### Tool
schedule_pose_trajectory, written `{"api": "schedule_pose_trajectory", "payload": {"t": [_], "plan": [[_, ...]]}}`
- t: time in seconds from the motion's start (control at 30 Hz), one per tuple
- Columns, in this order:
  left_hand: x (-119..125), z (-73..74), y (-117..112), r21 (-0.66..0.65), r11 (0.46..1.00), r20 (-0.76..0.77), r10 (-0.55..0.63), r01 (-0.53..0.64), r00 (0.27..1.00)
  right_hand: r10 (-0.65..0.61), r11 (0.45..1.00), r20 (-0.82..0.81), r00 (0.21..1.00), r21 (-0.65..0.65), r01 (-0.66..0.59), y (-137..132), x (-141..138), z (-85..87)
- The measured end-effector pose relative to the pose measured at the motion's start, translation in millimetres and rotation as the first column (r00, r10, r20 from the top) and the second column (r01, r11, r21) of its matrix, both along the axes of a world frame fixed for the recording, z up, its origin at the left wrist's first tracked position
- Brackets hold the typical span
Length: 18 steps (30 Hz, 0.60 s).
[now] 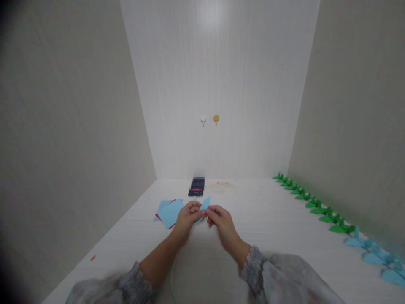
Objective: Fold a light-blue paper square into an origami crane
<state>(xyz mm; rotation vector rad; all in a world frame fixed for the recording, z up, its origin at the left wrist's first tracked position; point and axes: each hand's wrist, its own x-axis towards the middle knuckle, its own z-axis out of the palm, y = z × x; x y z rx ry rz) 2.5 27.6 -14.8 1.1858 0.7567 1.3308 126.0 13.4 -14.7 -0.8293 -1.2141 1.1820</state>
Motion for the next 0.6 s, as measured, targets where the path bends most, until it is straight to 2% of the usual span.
{"api": "schedule_pose_trajectory", "payload": {"t": [0.2,0.4,0.6], "plan": [[4.0,2.7,-3.5,0.004,1.000,-0.008,-0.019,0.019,1.000,-0.121,0.991,0.108,0.987,0.067,0.114,2.6,3.5,-3.1],[2.8,3.3,-2.1,-0.042,0.999,-0.049,0.001,-0.003,0.999,-0.123,0.988,0.144,0.982,0.107,0.108,4.0,6.8,-3.4],[1.2,4.6,-2.8,-0.026,1.000,-0.085,-0.009,0.007,0.996,-0.170,0.985,0.131,0.977,0.065,0.162,3.9,3.9,-1.2]]}}
